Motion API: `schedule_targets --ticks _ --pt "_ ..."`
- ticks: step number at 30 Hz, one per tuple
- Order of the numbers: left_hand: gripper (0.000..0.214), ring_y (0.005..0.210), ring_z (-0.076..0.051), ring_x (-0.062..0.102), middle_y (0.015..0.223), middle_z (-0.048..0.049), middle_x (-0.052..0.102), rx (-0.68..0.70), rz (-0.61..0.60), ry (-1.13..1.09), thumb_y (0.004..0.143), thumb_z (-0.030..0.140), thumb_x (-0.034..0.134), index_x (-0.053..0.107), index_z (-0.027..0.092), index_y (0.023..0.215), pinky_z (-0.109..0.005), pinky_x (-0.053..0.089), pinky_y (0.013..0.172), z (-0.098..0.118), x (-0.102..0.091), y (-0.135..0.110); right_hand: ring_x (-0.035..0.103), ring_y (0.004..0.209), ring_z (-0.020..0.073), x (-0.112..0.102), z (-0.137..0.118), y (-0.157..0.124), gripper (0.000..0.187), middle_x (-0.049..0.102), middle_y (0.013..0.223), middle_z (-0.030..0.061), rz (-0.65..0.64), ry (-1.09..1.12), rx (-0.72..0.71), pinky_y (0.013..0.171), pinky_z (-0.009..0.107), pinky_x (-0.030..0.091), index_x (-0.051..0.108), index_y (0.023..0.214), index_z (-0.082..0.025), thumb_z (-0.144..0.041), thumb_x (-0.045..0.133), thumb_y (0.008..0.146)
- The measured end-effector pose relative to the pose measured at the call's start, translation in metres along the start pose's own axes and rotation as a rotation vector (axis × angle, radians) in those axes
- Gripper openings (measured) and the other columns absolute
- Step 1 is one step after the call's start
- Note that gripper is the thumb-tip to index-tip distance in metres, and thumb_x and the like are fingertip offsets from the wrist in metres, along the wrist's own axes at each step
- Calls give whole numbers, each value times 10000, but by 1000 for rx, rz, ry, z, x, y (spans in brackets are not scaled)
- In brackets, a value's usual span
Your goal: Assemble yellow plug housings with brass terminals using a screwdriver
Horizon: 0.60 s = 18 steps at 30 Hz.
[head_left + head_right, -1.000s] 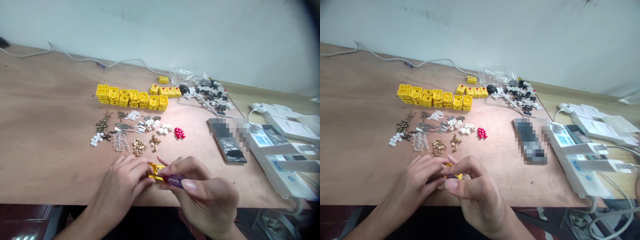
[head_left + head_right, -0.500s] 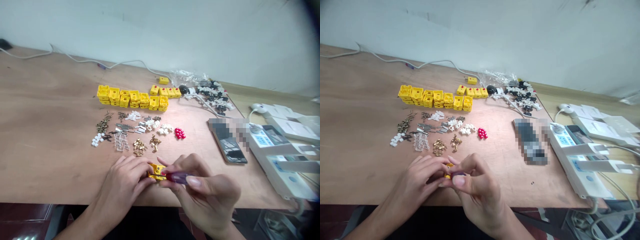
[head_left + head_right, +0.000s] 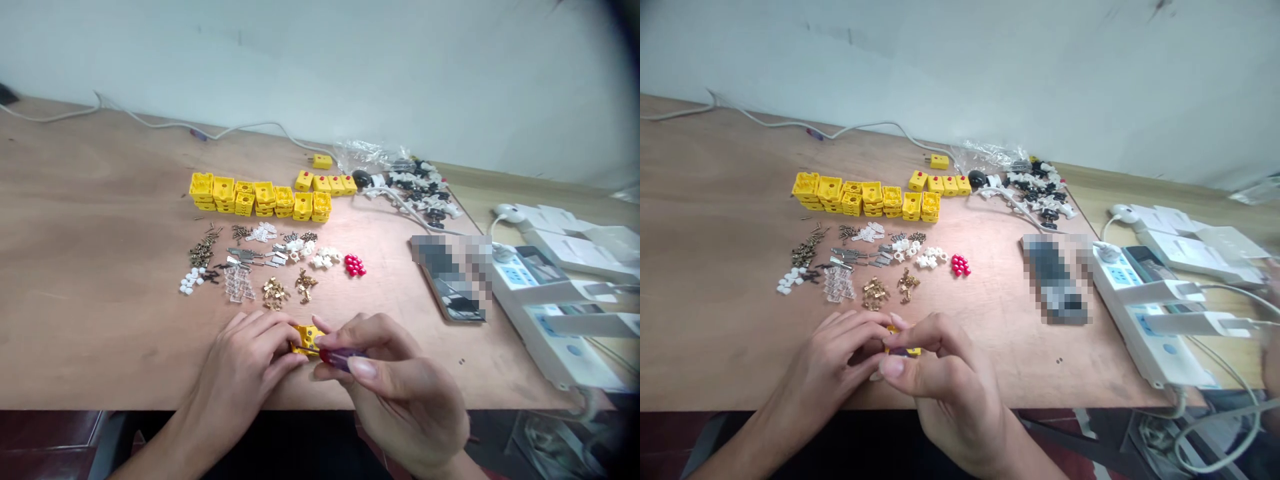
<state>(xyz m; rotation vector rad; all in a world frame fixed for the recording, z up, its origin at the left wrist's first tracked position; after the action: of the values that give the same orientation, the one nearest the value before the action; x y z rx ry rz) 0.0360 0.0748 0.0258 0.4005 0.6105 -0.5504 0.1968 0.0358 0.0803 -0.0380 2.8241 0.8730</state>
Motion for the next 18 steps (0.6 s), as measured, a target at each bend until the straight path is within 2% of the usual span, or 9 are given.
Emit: schedule_targets --ticks 2,3,6,9,14,18 --pt "30 934 -221 668 1082 -12 749 -5 6 0 982 237 668 654 230 956 -382 452 853 0 0 0 700 823 122 -4 0 0 695 652 972 -42 48 -39 -20 819 340 693 657 1260 -400 95 731 778" --pt "34 917 -219 671 1072 -12 752 -6 20 6 968 233 687 655 229 957 -384 454 855 -1 0 -1 702 832 121 -5 1 0 704 655 969 -45 32 -54 -19 887 377 681 645 1272 -389 100 737 774" --pt "66 884 -221 675 1042 -16 762 -10 69 26 929 210 730 666 224 939 -384 458 835 -2 0 -2 730 1047 163 -7 5 0 665 713 1164 9 -118 -42 17 1003 430 630 581 1350 -335 103 630 852" --pt "97 868 -219 670 1036 -12 764 -51 71 22 907 180 743 677 226 961 -374 457 810 -5 2 -2 719 1138 171 -8 5 -1 636 719 1256 25 -163 -7 29 996 400 630 578 1350 -315 121 526 889" --pt "105 799 -203 641 883 25 739 -97 49 7 901 169 749 671 228 939 -358 441 779 -6 3 -2 726 1010 140 -2 3 -8 681 666 1157 -11 -129 -19 56 928 373 656 593 1320 -372 130 587 861" --pt "119 787 -207 630 828 34 715 -78 37 12 898 206 773 659 226 926 -353 425 768 -5 1 -1 675 929 124 -5 7 -11 732 612 1047 -31 -61 -34 58 965 421 636 563 1325 -390 145 606 827"
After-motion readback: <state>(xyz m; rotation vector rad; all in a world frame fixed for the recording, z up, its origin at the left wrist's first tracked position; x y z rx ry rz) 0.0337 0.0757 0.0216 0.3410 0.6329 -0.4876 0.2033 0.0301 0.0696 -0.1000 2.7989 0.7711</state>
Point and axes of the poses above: each hand's wrist, its own y-axis towards the middle knuckle, its own x-axis out of the palm, z = x × y, the point moved 4 cm from there along y, towards the middle knuckle
